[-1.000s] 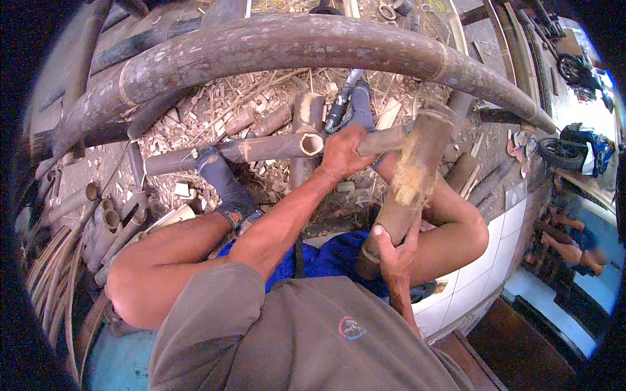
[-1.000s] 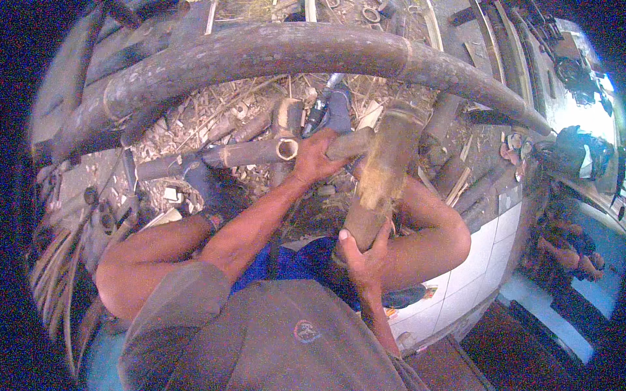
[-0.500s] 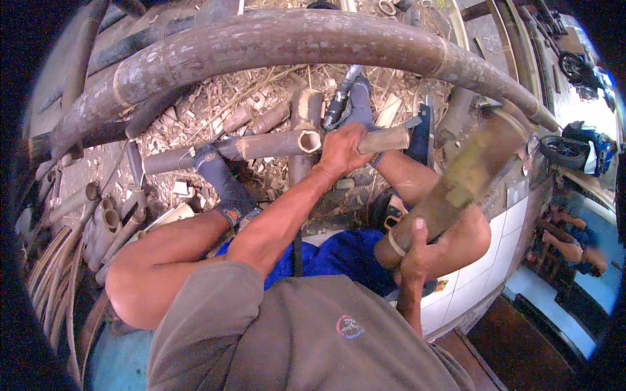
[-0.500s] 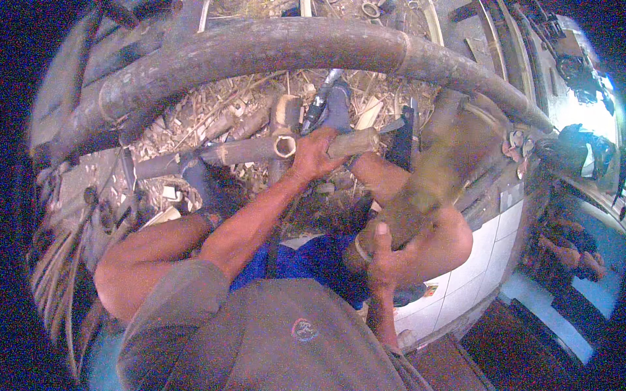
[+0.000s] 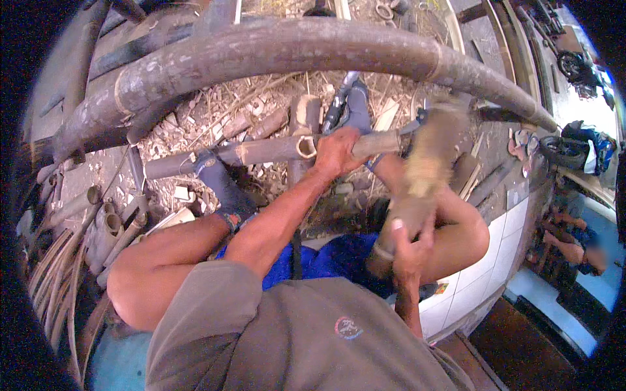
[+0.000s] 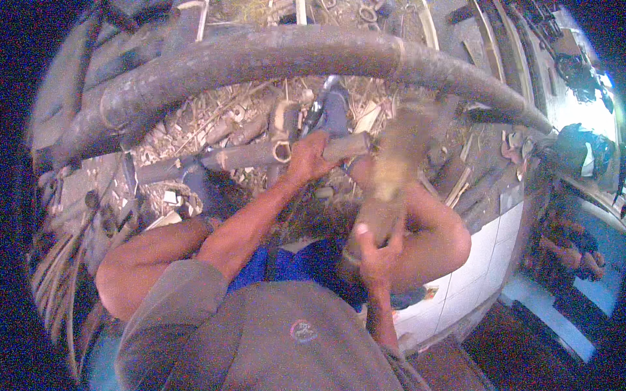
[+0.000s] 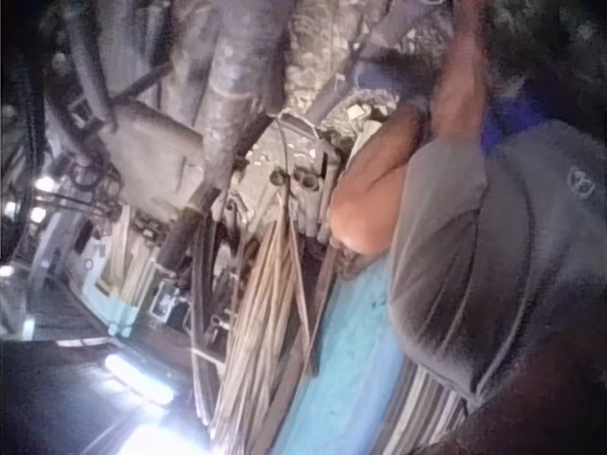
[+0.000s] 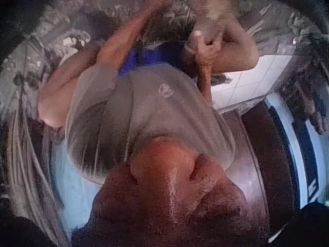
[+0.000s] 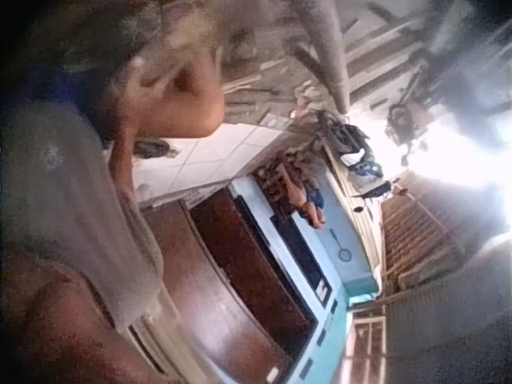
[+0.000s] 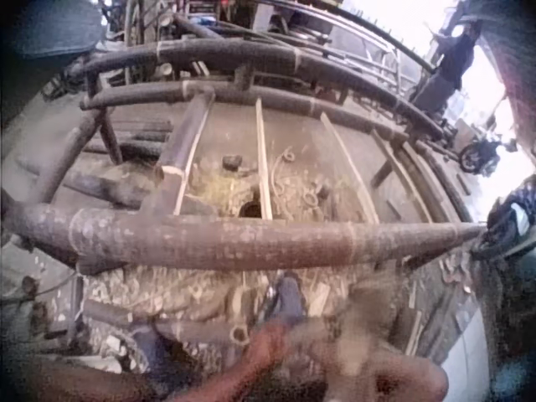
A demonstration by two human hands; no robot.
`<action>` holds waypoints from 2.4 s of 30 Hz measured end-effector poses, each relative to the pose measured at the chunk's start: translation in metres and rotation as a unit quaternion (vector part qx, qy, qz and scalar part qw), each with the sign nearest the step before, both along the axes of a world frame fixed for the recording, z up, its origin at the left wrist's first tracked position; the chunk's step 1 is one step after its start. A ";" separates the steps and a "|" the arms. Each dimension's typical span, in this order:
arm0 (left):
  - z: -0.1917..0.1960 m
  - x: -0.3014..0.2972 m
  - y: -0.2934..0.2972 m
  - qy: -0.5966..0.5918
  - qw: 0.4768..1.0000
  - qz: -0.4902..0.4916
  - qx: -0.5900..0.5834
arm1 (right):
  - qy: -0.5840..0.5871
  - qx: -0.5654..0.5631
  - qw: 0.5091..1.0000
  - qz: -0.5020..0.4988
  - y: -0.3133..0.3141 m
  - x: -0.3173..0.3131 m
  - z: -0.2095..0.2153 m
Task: The person sits on the floor and assembles bamboo pieces. They apply glue to the ends of bamboo segments, insert a smaller piece into a larger one, and secure the joint with a rubber band. The person then uses a mallet to tap the joint for a snug fit.
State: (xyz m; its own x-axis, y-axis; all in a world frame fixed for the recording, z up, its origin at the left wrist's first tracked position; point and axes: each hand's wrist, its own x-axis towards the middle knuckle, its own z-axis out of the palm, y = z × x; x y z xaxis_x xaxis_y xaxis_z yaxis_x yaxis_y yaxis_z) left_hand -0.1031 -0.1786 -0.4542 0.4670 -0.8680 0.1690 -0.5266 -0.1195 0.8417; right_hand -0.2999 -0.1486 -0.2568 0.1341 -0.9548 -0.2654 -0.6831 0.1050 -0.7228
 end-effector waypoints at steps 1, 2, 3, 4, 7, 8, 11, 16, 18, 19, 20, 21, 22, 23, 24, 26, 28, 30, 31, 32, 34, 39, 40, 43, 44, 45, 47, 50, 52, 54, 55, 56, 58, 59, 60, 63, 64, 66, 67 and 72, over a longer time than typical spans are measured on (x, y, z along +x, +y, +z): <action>0.002 0.000 -0.003 -0.006 1.000 0.004 -0.014 | -0.082 0.032 0.992 -0.092 -0.001 0.005 0.006; 0.001 0.000 -0.003 -0.010 1.000 0.002 -0.008 | -0.034 0.056 0.996 -0.061 0.000 0.009 0.007; -0.001 0.000 -0.001 -0.015 1.000 -0.001 -0.002 | 0.014 0.080 0.996 -0.029 0.002 0.013 0.007; -0.001 0.000 0.000 -0.019 1.000 -0.003 0.003 | 0.062 0.103 0.993 0.003 0.005 0.017 0.007; 0.000 0.003 0.004 0.001 1.000 -0.006 0.003 | 0.019 0.047 0.999 0.007 -0.005 0.014 0.006; -0.001 0.002 0.008 -0.005 1.000 -0.005 -0.004 | -0.019 0.015 1.000 -0.009 -0.004 0.007 0.008; -0.003 0.003 0.005 -0.022 1.000 -0.007 -0.013 | 0.046 -0.086 0.995 0.005 -0.002 -0.018 -0.032; -0.011 0.007 0.003 -0.050 0.998 0.013 -0.028 | -0.060 0.087 0.994 -0.009 -0.010 0.006 0.000; -0.009 0.008 0.005 -0.044 0.999 -0.002 -0.008 | -0.072 0.087 0.993 -0.026 -0.008 0.003 -0.010; -0.008 0.009 0.007 -0.041 0.999 -0.008 0.002 | -0.037 0.075 0.996 0.022 -0.004 -0.003 -0.024; -0.003 0.009 0.006 -0.035 0.999 0.004 -0.015 | -0.006 0.059 0.996 0.067 -0.005 -0.004 -0.029; 0.002 0.008 0.007 -0.029 0.999 0.017 -0.032 | -0.035 0.072 0.995 0.065 -0.006 -0.008 -0.023; 0.005 0.011 0.009 -0.025 0.998 0.035 -0.043 | -0.033 0.062 0.997 0.045 -0.009 -0.007 -0.017; 0.020 0.011 0.011 -0.034 0.998 0.018 -0.050 | -0.026 0.057 0.998 0.023 -0.008 -0.008 -0.009; 0.036 0.007 0.008 -0.043 0.997 -0.001 -0.058 | -0.018 0.052 0.998 0.000 -0.009 -0.009 -0.002; 0.056 -0.005 0.002 -0.044 0.997 -0.014 -0.064 | 0.021 0.000 1.000 -0.023 -0.014 -0.015 0.008; 0.067 -0.017 -0.008 -0.026 0.997 0.002 -0.071 | -0.010 -0.032 0.999 -0.030 -0.025 -0.022 0.017; 0.052 -0.022 -0.013 -0.001 0.999 0.014 -0.044 | -0.048 -0.023 0.998 -0.030 -0.028 -0.029 0.019; 0.050 -0.024 -0.010 0.007 0.999 0.013 -0.028 | -0.054 -0.028 0.998 -0.026 -0.026 -0.028 0.024; 0.047 -0.025 -0.007 0.015 1.000 0.012 -0.012 | -0.060 -0.032 0.997 -0.022 -0.025 -0.028 0.027; 0.043 -0.027 -0.002 0.024 0.999 0.020 0.028 | -0.039 -0.056 0.998 0.005 -0.025 -0.037 0.019; 0.038 -0.027 0.003 0.035 0.995 0.035 0.081 | -0.035 -0.051 0.998 0.014 -0.017 -0.038 0.012; 0.036 -0.026 0.003 0.034 0.996 0.037 0.080 | -0.050 -0.040 0.998 0.009 -0.015 -0.032 0.018; 0.030 -0.025 0.005 0.051 0.996 0.046 0.058 | -0.067 -0.042 0.997 0.000 -0.012 -0.028 0.023; 0.029 -0.024 0.006 0.061 0.996 0.051 0.049 | -0.069 -0.047 0.997 0.000 -0.012 -0.025 0.025; 0.028 -0.022 0.007 0.063 0.996 0.047 0.050 | -0.066 -0.058 0.996 0.009 -0.012 -0.023 0.027; 0.028 -0.019 0.008 0.068 0.996 0.034 0.049 | -0.043 -0.068 0.996 0.036 -0.008 -0.012 0.029; 0.033 -0.021 0.008 0.069 0.994 0.030 0.084 | 0.049 -0.029 0.992 0.114 0.000 -0.011 0.008; 0.026 -0.019 0.008 0.072 0.995 0.042 0.059 | 0.006 -0.037 0.995 0.089 -0.008 -0.006 0.016; 0.019 -0.018 0.013 0.073 0.995 0.049 0.051 | -0.061 0.040 0.997 -0.026 -0.010 0.005 0.036; 0.022 -0.017 0.011 0.069 0.996 0.038 0.046 | -0.033 0.029 0.999 0.018 -0.008 0.001 0.034; 0.024 -0.018 0.010 0.066 0.997 0.028 0.040 | -0.005 0.018 0.998 0.063 -0.006 -0.005 0.027; 0.021 -0.018 0.009 0.064 0.997 0.028 0.022 | 0.044 -0.017 0.987 0.151 -0.007 -0.016 0.008; 0.021 -0.015 0.009 0.063 0.997 0.033 0.016 | 0.102 -0.086 0.973 0.187 -0.010 -0.014 0.000; 0.021 -0.013 0.004 0.051 0.998 0.029 0.015 | 0.070 -0.055 0.989 0.122 -0.014 -0.013 0.006; 0.018 -0.015 0.011 0.036 0.999 0.012 0.030 | -0.065 0.014 0.997 -0.037 -0.015 0.000 0.028; 0.013 -0.018 0.013 0.036 0.999 0.016 0.035 | 0.000 -0.009 0.999 0.032 -0.011 -0.007 0.017; 0.006 -0.018 0.011 0.029 0.999 0.027 0.037 | 0.127 -0.063 0.975 0.170 -0.007 -0.014 0.001; 0.005 -0.017 0.011 0.028 0.999 0.022 0.038 | 0.067 -0.010 0.989 0.128 -0.008 -0.014 0.001; 0.006 -0.016 0.015 0.045 0.999 0.005 0.018 | 0.023 0.000 1.000 0.014 -0.009 -0.004 0.007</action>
State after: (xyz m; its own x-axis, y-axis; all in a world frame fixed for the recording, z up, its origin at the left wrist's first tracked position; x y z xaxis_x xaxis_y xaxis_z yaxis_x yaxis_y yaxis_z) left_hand -0.1191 -0.1634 -0.4485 0.4871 -0.8681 0.0956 -0.4481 -0.1546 0.8805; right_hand -0.3036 -0.1572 -0.2496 0.1495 -0.9507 -0.2716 -0.7180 0.0845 -0.6909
